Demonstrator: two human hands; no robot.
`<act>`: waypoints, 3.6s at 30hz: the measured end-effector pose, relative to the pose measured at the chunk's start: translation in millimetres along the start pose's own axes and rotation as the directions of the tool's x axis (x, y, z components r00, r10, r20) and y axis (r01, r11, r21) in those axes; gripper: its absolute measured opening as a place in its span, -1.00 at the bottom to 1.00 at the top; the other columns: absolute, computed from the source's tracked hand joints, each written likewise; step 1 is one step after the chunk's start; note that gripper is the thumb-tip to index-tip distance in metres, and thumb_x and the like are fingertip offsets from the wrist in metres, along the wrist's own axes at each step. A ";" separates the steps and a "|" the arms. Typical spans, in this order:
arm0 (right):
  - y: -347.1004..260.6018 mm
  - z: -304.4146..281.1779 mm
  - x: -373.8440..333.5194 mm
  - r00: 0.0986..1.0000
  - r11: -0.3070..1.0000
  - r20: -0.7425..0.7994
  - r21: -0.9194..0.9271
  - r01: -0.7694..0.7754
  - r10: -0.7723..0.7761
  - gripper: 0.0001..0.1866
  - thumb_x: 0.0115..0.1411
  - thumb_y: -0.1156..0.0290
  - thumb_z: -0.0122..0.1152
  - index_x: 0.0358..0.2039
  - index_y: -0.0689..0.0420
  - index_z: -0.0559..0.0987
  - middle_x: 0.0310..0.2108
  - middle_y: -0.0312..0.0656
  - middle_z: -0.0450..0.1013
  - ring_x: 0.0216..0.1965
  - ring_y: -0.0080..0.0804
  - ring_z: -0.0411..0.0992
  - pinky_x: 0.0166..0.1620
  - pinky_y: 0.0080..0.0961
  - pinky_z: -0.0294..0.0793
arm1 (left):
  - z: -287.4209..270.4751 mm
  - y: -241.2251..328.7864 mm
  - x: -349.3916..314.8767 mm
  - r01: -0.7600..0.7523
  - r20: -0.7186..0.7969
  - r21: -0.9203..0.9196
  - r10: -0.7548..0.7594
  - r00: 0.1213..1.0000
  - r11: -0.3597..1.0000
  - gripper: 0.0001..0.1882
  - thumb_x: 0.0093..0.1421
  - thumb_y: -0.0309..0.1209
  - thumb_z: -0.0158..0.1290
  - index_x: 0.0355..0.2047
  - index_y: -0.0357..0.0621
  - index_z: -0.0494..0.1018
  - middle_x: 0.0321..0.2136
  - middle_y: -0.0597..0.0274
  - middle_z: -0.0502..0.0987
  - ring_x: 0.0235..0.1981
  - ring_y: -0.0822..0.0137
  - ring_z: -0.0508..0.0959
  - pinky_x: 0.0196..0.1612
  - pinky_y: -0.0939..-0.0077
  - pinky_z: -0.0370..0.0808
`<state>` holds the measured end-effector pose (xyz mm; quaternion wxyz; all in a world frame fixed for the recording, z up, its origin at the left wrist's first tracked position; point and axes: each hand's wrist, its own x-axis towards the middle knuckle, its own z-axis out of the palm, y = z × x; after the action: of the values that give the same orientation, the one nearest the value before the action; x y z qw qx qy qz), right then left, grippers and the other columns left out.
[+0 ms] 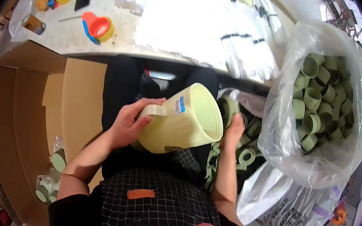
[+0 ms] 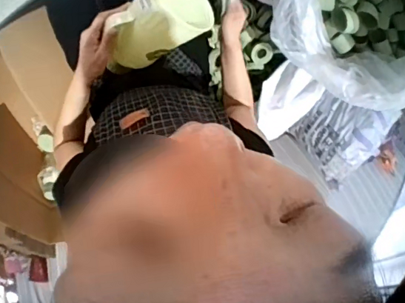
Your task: The person tapes a cardboard box shut, then individually wraps several plastic pitchers in plastic bags and places them into the box.
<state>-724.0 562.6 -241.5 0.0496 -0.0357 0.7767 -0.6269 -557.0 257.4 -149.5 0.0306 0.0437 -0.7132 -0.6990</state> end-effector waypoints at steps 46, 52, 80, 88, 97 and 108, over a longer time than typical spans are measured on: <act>-142.2 52.2 58.6 0.574 0.989 0.807 -0.147 -0.033 0.139 -0.15 0.39 -0.28 -0.33 0.16 0.32 0.46 -0.03 -0.03 0.55 -0.02 -0.31 0.50 0.03 -0.37 0.49 | 26.9 21.3 -35.4 -0.098 0.070 0.422 0.076 0.995 0.901 -0.44 0.01 -0.49 0.26 0.06 -0.18 0.39 0.23 -0.10 0.37 -0.05 -0.06 0.59 -0.10 0.24 0.58; -125.8 33.0 39.1 0.561 0.997 0.824 -0.049 -0.057 0.072 -0.29 0.41 -0.17 -0.19 0.16 0.25 0.46 -0.04 -0.13 0.49 -0.04 -0.38 0.40 0.11 -0.43 0.35 | 8.3 60.2 22.5 -0.453 0.191 0.039 0.438 0.878 0.891 -0.71 0.27 -0.29 0.11 -0.07 -0.17 0.57 -0.01 0.09 0.55 -0.31 0.23 0.56 -0.28 0.40 0.50; -84.6 83.1 87.1 0.935 0.944 0.354 0.316 -0.095 -0.024 -0.87 0.25 0.48 0.27 -0.26 0.27 0.56 -0.36 -0.32 0.53 -0.37 -0.70 0.40 -0.27 -0.71 0.40 | 37.3 -7.7 206.3 -0.004 0.029 -0.117 0.007 1.000 0.993 -0.81 0.32 -0.41 0.07 -0.34 -0.32 0.54 -0.34 0.11 0.64 -0.27 0.44 0.59 -0.09 0.49 0.53; -94.5 67.1 80.7 0.941 0.988 0.317 0.133 0.075 -0.114 -0.78 0.12 0.55 0.25 -0.19 0.21 0.62 -0.31 -0.31 0.56 -0.28 -0.59 0.46 -0.17 -0.61 0.46 | 50.1 8.4 167.2 0.187 -0.087 -0.297 -0.222 0.971 0.936 -0.80 0.39 -0.36 -0.07 -0.31 -0.23 0.45 -0.39 0.18 0.57 -0.33 0.38 0.55 -0.17 0.44 0.52; 6.1 40.0 38.3 0.943 0.859 -0.253 0.508 -0.061 0.216 -0.76 0.37 0.31 0.02 -0.17 0.25 0.47 -0.39 -0.19 0.45 -0.47 -0.42 0.38 -0.31 -0.55 0.46 | 22.2 -56.0 159.2 0.025 -0.227 0.004 -0.023 0.974 1.000 -0.82 0.08 -0.65 0.13 -0.37 -0.12 0.40 -0.49 0.45 0.33 -0.44 0.60 0.30 -0.41 0.66 0.27; -32.4 61.9 -113.4 0.805 0.996 0.593 -0.083 0.044 0.014 -0.50 0.16 0.43 0.26 0.10 0.32 0.42 0.05 0.08 0.47 0.10 -0.04 0.44 0.16 -0.25 0.37 | 9.3 1.2 -58.0 -0.020 -0.230 0.579 0.187 0.955 0.815 -0.46 -0.04 -0.51 0.28 -0.02 -0.21 0.38 -0.31 0.01 0.50 -0.34 -0.01 0.55 -0.27 0.26 0.51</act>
<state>-604.2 509.1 -219.1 0.2829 -0.2381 0.7501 -0.5483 -500.3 272.7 -147.5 0.1537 0.1085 -0.8791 -0.4379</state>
